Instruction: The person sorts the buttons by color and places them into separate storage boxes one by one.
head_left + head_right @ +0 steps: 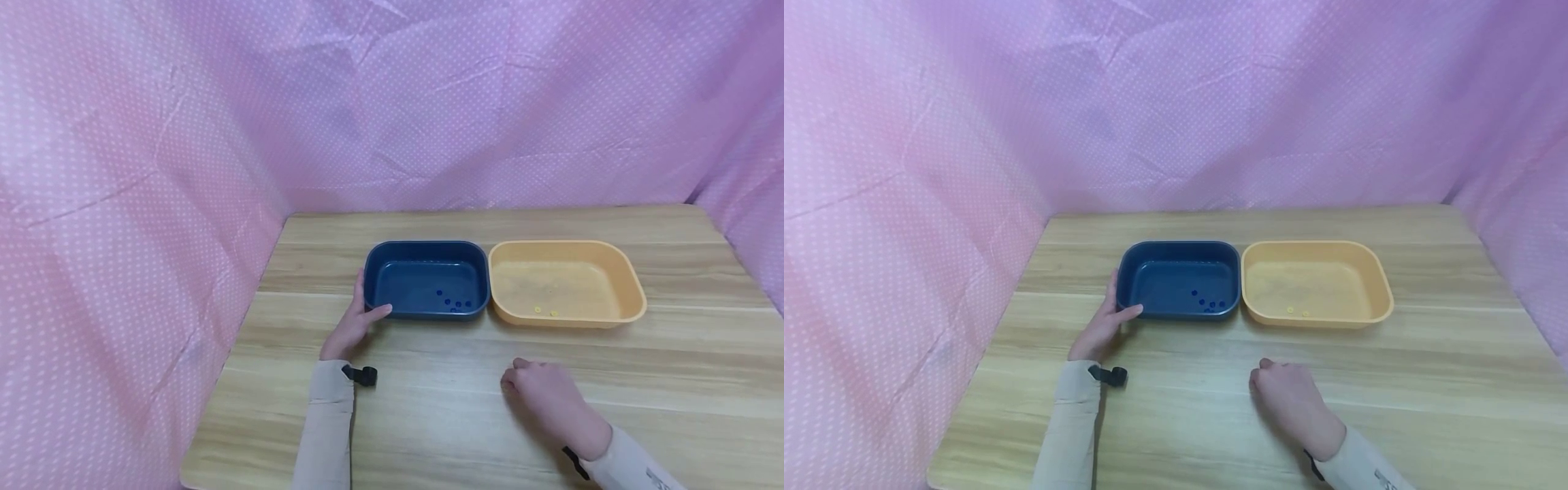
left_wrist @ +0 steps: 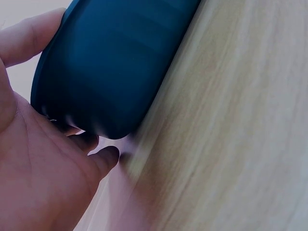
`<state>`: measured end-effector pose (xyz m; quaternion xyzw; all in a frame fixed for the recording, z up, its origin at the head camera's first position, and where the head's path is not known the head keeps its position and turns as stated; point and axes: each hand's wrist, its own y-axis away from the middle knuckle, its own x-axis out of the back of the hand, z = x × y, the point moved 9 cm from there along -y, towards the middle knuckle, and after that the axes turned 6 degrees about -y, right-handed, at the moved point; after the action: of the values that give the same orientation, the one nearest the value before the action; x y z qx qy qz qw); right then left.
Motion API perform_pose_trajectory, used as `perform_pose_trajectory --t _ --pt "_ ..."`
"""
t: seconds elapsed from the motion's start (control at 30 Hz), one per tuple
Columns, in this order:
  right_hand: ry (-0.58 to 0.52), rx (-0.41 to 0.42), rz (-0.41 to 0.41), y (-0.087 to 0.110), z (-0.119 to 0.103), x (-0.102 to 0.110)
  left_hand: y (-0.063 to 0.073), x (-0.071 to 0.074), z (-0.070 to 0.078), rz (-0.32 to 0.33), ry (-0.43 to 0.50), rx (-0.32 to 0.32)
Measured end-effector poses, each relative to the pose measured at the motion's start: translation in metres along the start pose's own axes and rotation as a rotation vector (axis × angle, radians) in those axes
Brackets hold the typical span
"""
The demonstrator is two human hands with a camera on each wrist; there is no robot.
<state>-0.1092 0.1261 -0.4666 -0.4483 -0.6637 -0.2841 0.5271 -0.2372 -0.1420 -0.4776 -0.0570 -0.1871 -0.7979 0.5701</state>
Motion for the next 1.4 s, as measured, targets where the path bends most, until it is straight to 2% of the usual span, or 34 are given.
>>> perform_pose_trajectory --t 0.13,0.3,0.47,0.57,0.7,0.77,0.97,1.03,1.13,1.2,1.27,1.33,1.4 --pt "0.065 0.027 -0.029 0.0 -0.006 -0.003 0.0 0.0 -0.001 -0.001 0.001 -0.006" --pt "0.136 0.074 0.019 0.0 -0.014 -0.003 -0.002 0.0 -0.002 -0.005 0.0 -0.012" --pt "0.172 0.054 0.059 0.003 -0.012 0.0 -0.011 0.001 -0.016 -0.01 0.013 -0.016" --pt "0.189 0.043 0.04 0.004 -0.012 -0.002 -0.016 0.001 -0.026 0.005 0.009 -0.022" --pt "0.206 0.061 -0.002 0.008 -0.018 -0.008 -0.017 0.001 -0.03 0.026 0.008 -0.048" --pt "0.221 0.085 0.028 0.01 -0.023 -0.008 -0.017 0.001 -0.029 0.032 0.015 -0.065" --pt "0.252 0.153 0.219 0.016 -0.032 -0.001 -0.016 0.002 -0.026 0.042 0.023 -0.09" --pt "0.257 0.159 0.235 0.016 -0.033 0.0 -0.016 0.003 -0.027 0.041 0.018 -0.086" --pt "0.25 0.141 0.192 0.016 -0.029 -0.003 -0.017 0.002 -0.027 0.028 0.011 -0.073" --pt "0.212 0.104 0.142 0.014 -0.023 -0.003 -0.017 0.002 -0.027 0.015 0.013 -0.062" --pt "0.116 0.038 0.102 0.011 -0.013 -0.001 -0.016 0.001 -0.026 -0.002 0.017 -0.046" --pt "-0.054 -0.046 0.059 0.006 0.001 0.003 -0.013 0.0 -0.02 -0.016 0.021 -0.033" --pt "-0.28 -0.165 0.004 0.002 0.018 0.005 -0.009 0.0 -0.014 -0.025 0.016 -0.027"
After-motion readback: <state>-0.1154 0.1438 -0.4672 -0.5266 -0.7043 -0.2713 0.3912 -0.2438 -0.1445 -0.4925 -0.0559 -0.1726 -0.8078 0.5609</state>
